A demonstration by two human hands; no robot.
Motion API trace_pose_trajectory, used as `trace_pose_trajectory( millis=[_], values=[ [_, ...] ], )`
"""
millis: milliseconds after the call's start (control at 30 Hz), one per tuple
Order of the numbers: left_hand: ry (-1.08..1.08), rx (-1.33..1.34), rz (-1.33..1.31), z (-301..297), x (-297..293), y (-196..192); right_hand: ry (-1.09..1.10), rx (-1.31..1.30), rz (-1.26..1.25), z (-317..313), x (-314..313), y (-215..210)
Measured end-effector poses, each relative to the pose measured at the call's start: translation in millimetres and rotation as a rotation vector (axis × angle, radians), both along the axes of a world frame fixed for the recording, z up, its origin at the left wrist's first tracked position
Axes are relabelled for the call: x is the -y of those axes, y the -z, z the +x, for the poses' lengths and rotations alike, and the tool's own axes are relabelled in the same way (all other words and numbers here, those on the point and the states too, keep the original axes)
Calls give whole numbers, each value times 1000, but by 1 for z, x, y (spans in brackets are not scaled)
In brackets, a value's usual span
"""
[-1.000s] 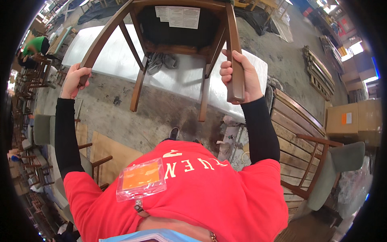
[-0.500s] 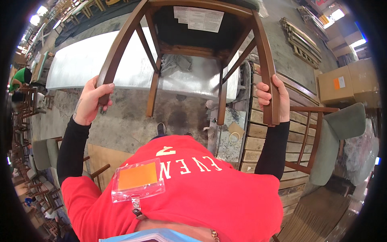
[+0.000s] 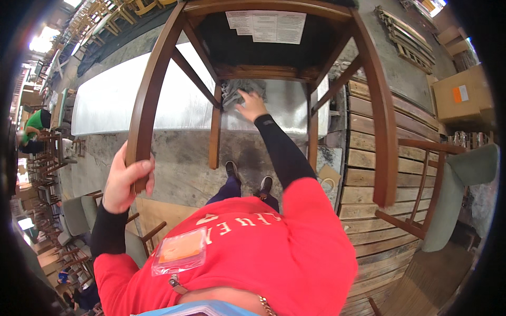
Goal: The person wipes the underside and frame of a wooden chair with a gray cloth. They repeatedly lift, rotate, and reposition the chair to access different areas, then wipe the seat and backrest. The person handles multiple chairs in a warehouse-like setting with other workers visible in the background.
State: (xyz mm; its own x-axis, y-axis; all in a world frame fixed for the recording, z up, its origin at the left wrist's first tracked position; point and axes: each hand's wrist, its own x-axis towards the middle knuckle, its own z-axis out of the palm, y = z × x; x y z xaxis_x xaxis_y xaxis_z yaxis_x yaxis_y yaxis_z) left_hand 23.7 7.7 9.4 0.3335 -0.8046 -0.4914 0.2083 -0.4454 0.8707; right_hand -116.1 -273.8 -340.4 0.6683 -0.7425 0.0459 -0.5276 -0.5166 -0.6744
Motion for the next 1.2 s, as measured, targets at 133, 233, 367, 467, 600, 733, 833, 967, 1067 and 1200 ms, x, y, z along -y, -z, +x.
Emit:
trace_pose_trajectory(
  millis=[133, 233, 367, 467, 600, 733, 833, 967, 1067, 1200],
  values=[
    [-37, -2, 65, 1, -5, 0, 195, -393, -162, 87, -9, 17],
    [15, -26, 51, 4, 3, -5, 185, -331, -140, 91, 10, 32],
    [-47, -88, 77, 6, 5, 0, -54, -168, 161, 62, -57, 51],
    [-77, -98, 63, 4, 1, 2, -692, -181, 295, 15, -115, 52],
    [-91, -77, 47, 0, -3, 2, -773, -33, 85, 34, -132, 12],
    [-34, -41, -31, -5, 20, 0, -161, -26, -263, 74, -53, 9],
    [-83, 5, -40, -5, 16, 7, -219, -37, -81, 73, -120, 28],
    [-146, 39, -44, -5, -7, 14, -597, -175, 169, 18, -247, 41],
    [-28, 20, -100, -3, 11, 6, -1107, -391, 454, -11, -258, 56],
    [-97, -19, -141, 3, -8, 24, -1047, -242, 589, -18, -243, 2]
  ],
)
